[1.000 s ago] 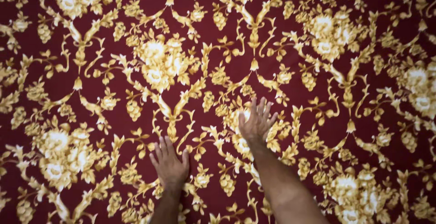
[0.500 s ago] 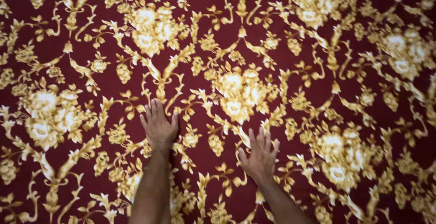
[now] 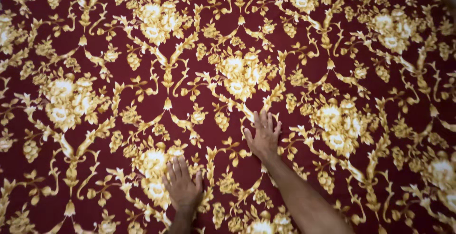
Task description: The person tucks the edges of a floral bedsheet under the mattress and places a matching pillow on the bed surface.
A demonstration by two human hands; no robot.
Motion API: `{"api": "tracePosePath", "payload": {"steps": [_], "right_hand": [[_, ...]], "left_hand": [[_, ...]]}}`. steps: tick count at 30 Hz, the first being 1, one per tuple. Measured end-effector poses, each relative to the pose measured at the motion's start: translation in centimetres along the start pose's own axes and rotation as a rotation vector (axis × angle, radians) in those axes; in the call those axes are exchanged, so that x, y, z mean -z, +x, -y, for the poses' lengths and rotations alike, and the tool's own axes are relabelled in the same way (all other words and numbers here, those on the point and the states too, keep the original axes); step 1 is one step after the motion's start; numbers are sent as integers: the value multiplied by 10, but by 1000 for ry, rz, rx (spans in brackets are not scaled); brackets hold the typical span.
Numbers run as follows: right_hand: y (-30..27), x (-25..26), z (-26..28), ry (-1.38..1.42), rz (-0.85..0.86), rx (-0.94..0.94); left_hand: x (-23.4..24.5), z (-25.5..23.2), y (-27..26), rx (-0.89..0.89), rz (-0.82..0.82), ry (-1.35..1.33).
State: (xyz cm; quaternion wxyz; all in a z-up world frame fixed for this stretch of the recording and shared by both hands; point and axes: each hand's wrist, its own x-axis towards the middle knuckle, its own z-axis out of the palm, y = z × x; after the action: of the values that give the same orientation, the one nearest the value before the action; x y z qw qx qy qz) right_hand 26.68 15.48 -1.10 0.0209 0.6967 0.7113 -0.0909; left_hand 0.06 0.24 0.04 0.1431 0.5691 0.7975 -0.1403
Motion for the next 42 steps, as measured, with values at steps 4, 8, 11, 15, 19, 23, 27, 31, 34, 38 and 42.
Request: {"api": "tracePosePath", "payload": {"steps": [4,8,11,15,19,23,27,31,34,38,42], "right_hand": [[-78,4,6,77,8,-82],[-176,14,34,1,182,-146],[-244,3,51,27,242,-122],[-270,-8,53,-91,303,-85],[-282,1,60,-134,361,-91],[-287,-3,63,-116,286,-71],[-301,-21,64,-4,208,-120],[-356,-67,82,84,43,-73],[-399,-99,81,-92,93,16],[-408,-126,70,-66,-51,55],[-442,-137,64,-43,-59,91]], "left_hand": [[3,0,-6,-21,-54,-59],[11,6,-16,-50,-75,-127],[-2,17,-21,-126,-136,-273],[-78,52,-60,-249,-158,-106],[-159,105,-141,-279,-334,-44],[-161,123,-169,-143,-158,-40],[-128,125,-209,-96,-90,-103],[-101,132,-229,-147,-78,-156],[-87,135,-228,-183,-7,-132],[-95,153,-248,-287,7,-161],[-124,181,-298,-245,21,-141]]}}
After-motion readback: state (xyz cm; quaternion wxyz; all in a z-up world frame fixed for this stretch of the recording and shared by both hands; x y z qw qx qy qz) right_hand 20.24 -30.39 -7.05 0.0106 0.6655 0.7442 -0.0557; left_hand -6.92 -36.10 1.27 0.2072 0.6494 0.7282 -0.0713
